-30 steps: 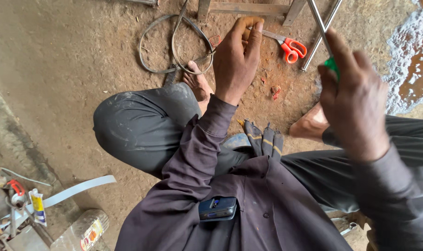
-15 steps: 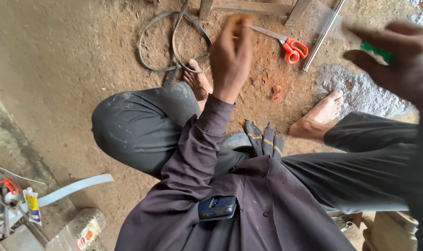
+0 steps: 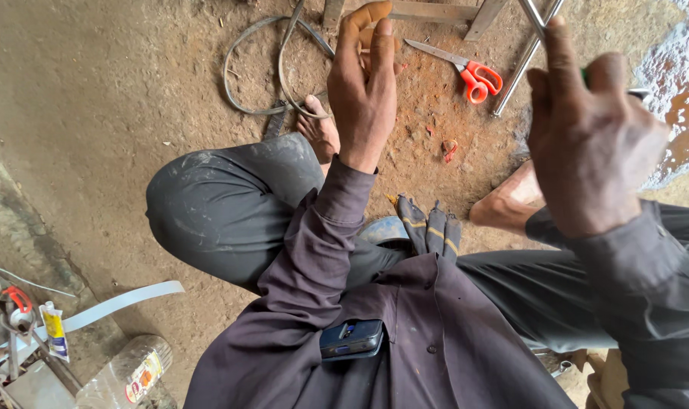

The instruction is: The person sits on the floor and works on a large, rusty cylindrical electrical coil. They use a screwdriver to pry and adjust the copper windings at the end of the coil, then switch to pliers to pull and separate the wires. The person repeatedly manipulates the copper strands to tidy or repair the coil's end.

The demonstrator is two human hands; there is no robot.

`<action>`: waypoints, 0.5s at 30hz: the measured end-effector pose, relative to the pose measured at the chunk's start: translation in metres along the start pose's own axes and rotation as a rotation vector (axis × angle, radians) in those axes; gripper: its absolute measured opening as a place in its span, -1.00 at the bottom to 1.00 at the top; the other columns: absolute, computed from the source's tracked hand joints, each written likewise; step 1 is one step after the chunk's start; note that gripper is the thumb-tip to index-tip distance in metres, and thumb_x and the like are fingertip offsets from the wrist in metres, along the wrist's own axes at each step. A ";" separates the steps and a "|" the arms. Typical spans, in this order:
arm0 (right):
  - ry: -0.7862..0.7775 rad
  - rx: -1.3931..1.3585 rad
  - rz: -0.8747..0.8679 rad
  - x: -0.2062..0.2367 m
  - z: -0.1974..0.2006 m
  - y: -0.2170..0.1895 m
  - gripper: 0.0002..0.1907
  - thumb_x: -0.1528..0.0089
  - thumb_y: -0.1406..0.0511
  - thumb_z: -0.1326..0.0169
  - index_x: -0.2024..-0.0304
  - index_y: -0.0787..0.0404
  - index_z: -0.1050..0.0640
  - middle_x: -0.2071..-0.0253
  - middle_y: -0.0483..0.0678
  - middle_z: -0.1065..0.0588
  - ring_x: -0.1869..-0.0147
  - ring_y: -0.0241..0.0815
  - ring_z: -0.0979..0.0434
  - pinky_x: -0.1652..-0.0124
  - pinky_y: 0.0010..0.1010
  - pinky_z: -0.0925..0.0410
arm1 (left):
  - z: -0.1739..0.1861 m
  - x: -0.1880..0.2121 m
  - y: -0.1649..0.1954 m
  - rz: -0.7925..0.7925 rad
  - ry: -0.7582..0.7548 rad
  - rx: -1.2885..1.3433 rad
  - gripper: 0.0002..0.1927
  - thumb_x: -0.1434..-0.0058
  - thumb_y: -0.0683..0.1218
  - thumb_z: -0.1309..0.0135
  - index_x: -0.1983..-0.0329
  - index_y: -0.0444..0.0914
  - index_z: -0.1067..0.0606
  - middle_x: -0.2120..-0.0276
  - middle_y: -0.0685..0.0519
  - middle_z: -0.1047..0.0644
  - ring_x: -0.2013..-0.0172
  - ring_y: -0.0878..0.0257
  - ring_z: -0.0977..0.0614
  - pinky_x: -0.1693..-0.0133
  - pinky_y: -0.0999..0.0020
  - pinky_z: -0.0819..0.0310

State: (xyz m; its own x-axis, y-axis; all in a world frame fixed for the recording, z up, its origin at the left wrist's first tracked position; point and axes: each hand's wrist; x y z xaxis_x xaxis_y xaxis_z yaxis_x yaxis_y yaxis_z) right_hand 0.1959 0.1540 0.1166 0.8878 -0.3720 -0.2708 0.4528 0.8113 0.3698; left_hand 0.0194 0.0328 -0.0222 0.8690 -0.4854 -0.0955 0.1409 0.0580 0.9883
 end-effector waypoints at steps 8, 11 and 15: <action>-0.066 -0.371 0.016 0.004 -0.019 0.036 -0.55 -0.50 0.22 -0.26 -0.43 0.04 -0.52 0.36 -0.08 -0.44 0.51 -0.36 -0.35 0.49 -0.54 -0.27 | 0.003 0.000 -0.001 0.015 -0.016 0.032 -0.66 -0.56 0.12 0.08 -0.22 -0.14 -0.45 0.35 0.17 -0.56 0.39 0.46 -0.62 0.36 0.53 -0.62; -0.102 -0.551 0.030 0.008 -0.050 0.059 -0.57 -0.49 0.31 -0.28 -0.40 0.09 -0.55 0.31 0.00 -0.51 0.40 -0.27 -0.49 0.39 -0.47 -0.38 | 0.002 0.001 -0.004 0.035 -0.021 0.024 -0.67 -0.55 0.12 0.08 -0.20 -0.15 -0.45 0.33 0.15 -0.59 0.37 0.45 -0.64 0.37 0.53 -0.59; -0.125 -0.760 0.144 0.003 -0.100 0.086 -0.69 -0.49 0.32 -0.25 -0.27 0.19 -0.58 0.30 0.04 -0.53 0.39 -0.23 -0.52 0.38 -0.44 -0.40 | 0.002 0.001 -0.005 0.037 -0.017 -0.016 -0.66 -0.55 0.11 0.08 -0.20 -0.16 -0.47 0.32 0.15 -0.60 0.38 0.45 -0.62 0.39 0.55 -0.51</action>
State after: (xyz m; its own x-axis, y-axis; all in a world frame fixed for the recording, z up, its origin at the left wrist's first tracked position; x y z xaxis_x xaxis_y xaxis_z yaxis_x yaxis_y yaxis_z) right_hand 0.2291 0.2682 0.0590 0.9567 -0.2508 -0.1475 0.1917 0.9248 -0.3287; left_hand 0.0190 0.0305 -0.0266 0.8656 -0.4975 -0.0568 0.1167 0.0902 0.9891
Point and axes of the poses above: each hand's wrist, its own x-axis away from the middle knuckle, its own z-axis out of the back of the hand, y = z × x
